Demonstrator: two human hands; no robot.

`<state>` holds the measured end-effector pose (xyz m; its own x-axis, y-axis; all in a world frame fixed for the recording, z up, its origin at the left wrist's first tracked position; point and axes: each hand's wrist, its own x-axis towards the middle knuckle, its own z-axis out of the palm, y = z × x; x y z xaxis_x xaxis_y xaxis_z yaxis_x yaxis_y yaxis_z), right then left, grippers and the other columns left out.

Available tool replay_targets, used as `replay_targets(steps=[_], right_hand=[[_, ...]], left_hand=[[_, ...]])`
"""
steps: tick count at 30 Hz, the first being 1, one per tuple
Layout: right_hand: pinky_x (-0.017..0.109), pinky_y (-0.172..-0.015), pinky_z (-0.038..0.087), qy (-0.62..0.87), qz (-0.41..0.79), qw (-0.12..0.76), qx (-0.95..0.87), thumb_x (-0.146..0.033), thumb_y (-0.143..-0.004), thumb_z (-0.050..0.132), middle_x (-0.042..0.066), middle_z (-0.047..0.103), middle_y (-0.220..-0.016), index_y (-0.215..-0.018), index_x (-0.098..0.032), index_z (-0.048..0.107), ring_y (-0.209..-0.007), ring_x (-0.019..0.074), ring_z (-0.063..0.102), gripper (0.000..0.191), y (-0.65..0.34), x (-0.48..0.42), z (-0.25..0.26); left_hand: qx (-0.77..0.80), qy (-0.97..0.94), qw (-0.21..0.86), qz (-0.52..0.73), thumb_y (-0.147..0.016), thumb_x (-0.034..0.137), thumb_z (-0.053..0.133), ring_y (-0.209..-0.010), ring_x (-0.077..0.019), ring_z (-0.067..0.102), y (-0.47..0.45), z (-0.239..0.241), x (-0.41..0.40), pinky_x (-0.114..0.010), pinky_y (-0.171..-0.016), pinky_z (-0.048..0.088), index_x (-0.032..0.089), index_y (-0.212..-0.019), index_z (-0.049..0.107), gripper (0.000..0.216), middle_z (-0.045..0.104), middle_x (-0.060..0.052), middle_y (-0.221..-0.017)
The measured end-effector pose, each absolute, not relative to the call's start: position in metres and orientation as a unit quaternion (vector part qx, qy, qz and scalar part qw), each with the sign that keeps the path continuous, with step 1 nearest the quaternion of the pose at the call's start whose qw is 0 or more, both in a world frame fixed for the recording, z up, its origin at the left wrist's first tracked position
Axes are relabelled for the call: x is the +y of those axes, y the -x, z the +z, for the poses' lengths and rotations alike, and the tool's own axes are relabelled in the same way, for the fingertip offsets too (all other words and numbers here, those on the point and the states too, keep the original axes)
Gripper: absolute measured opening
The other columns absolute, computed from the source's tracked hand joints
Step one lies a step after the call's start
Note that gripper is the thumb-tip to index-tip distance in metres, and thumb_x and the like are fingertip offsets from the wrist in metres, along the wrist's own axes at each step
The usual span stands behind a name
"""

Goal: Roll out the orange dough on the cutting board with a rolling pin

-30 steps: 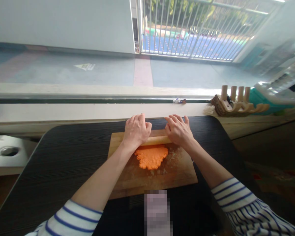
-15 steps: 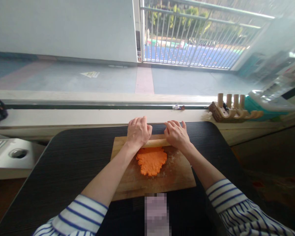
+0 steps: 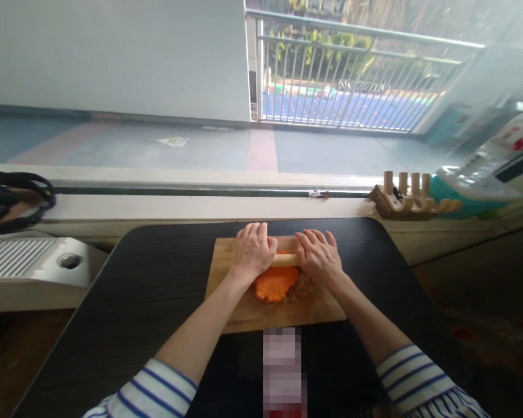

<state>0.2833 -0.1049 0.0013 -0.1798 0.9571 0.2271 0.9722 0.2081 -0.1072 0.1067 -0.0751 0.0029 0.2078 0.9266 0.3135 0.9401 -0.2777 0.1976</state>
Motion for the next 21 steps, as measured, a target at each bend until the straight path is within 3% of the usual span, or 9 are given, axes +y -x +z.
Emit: replay_targets(steps=[8,16,21], right_hand=[[0.049,-0.109,0.02,0.629,-0.082,0.127,-0.763,-0.033,-0.098,0.03,0.012,0.044,-0.146,-0.128,-0.02,0.055,-0.133,0.0251,0.037,0.042,-0.284,-0.139,-0.011],[0.042,-0.106,0.026,0.58,-0.055,0.154,-0.798,-0.034,-0.098,0.034,0.007,0.052,-0.138,-0.126,-0.024,0.056,-0.128,0.0225,0.043,0.036,-0.294,-0.169,-0.018],[0.037,-0.1,0.032,0.541,-0.014,0.171,-0.823,-0.04,-0.095,0.047,0.006,0.061,-0.125,-0.124,-0.024,0.055,-0.117,0.0201,0.051,0.034,-0.301,-0.177,-0.017]], left_hand=[[-0.612,0.774,0.047,-0.155,-0.089,0.029,0.036,-0.127,-0.0312,0.047,-0.109,-0.009,-0.107,-0.048,-0.104,0.035,0.008,-0.128,0.053,0.048,0.055,-0.019,-0.133],[-0.584,0.785,0.082,-0.19,-0.093,0.037,0.036,-0.129,-0.0319,0.046,-0.105,-0.015,-0.14,-0.051,-0.108,0.032,0.008,-0.128,0.055,0.049,0.054,-0.02,-0.135],[-0.551,0.807,0.075,-0.197,-0.092,0.048,0.04,-0.13,-0.0316,0.045,-0.094,-0.015,-0.16,-0.049,-0.108,0.033,0.007,-0.129,0.053,0.056,0.052,-0.02,-0.136]])
